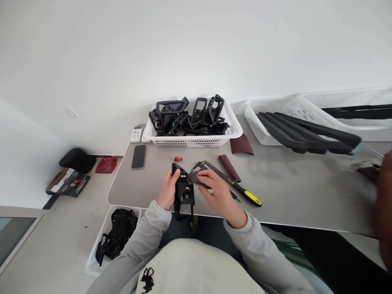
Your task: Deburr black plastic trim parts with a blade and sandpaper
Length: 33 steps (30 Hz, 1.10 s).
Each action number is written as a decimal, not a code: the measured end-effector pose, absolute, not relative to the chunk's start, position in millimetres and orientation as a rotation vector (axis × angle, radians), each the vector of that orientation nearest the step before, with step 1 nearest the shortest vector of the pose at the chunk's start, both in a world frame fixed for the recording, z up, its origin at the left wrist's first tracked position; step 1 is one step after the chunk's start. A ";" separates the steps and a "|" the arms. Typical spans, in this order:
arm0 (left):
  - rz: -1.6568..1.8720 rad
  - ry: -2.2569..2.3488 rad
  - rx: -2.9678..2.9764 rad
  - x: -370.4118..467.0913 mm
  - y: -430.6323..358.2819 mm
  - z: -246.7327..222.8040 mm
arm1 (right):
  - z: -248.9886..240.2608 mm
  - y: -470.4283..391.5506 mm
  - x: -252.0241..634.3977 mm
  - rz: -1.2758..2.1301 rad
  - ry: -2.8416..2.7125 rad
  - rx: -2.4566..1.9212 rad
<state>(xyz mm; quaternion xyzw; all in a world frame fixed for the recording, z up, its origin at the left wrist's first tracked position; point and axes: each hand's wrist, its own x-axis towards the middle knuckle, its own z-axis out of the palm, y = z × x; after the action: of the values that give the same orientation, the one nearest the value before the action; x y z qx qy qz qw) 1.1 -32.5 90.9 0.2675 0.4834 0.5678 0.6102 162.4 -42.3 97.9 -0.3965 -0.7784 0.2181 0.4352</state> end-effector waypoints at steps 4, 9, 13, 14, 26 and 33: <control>1.313 1.136 0.664 5.4 -35.2 88.4 | 98.3 -45.5 151.2 0.601 -2.131 -0.879; 1.266 1.228 0.690 1.9 -36.1 78.9 | 89.2 -38.1 166.7 0.523 -2.147 -1.088; 1.230 1.203 0.655 5.5 -35.6 76.3 | 96.7 -45.4 158.2 0.488 -2.097 -0.985; 1.222 1.181 0.655 6.8 -35.8 76.9 | 97.9 -47.4 154.0 0.507 -2.123 -0.923; 1.127 1.114 0.563 8.1 -39.7 80.9 | 99.8 -28.0 172.4 0.540 -1.966 -1.053; 1.213 1.185 0.555 3.4 -40.3 82.9 | 91.2 -23.6 178.3 0.652 -2.262 -1.095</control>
<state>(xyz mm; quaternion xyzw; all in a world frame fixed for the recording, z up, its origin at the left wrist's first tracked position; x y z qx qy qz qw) 3.4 -40.3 82.9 0.2420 0.5171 0.5293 0.6276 178.3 -23.6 91.2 -0.4061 -0.8392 0.2417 0.2692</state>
